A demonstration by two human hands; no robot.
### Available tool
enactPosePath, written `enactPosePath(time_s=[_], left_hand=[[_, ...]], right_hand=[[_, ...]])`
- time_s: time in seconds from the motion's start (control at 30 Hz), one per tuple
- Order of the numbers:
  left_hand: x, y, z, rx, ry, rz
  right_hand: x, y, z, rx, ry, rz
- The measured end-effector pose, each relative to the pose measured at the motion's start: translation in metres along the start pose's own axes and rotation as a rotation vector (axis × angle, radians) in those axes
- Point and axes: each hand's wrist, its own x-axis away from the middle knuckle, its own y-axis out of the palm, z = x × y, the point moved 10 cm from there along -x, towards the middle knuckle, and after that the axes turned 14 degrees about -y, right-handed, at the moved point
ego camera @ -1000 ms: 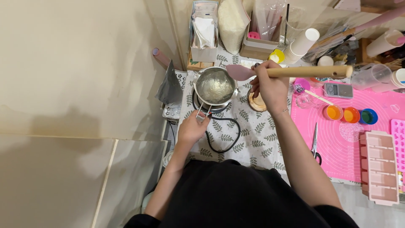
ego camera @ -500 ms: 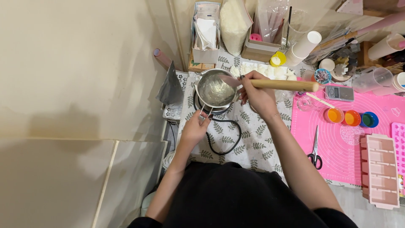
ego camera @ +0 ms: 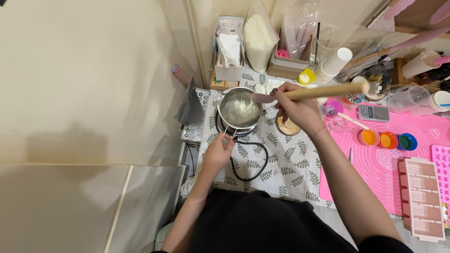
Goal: Stirring liquid ingredients in a pot using a spatula at a workbench.
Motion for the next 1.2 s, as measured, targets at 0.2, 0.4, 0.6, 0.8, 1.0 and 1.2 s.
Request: enactPosePath(time_s=[0.2,0.4,0.6,0.8,1.0,1.2], left_hand=[[0.002,-0.001,0.002,-0.020,-0.029,-0.026],[0.008,-0.005,0.004,-0.034,-0.059,-0.042],[0.011,-0.007,0.006,0.006,-0.035,-0.034],[0.012,-0.009,0.007,0.020,-0.015,-0.015],[0.014,-0.010,0.009,0.025,-0.032,-0.026],[0.011,-0.008,0.006,0.051,0.005,-0.011]], right_hand=[[-0.015,0.012,-0.021,0.063,0.037,0.015],[-0.035,0.042,-0.039,0.263,-0.108,-0.124],[-0.042,0.020,-0.074,0.373,-0.526,-0.091],[-0.049,-0.010,-0.103,-0.373,-0.496,0.030],[-0.051,-0.002,-0.103,-0.327,-0.472,0.226],[-0.059,0.018,-0.051,-0.339,-0.399,0.302]])
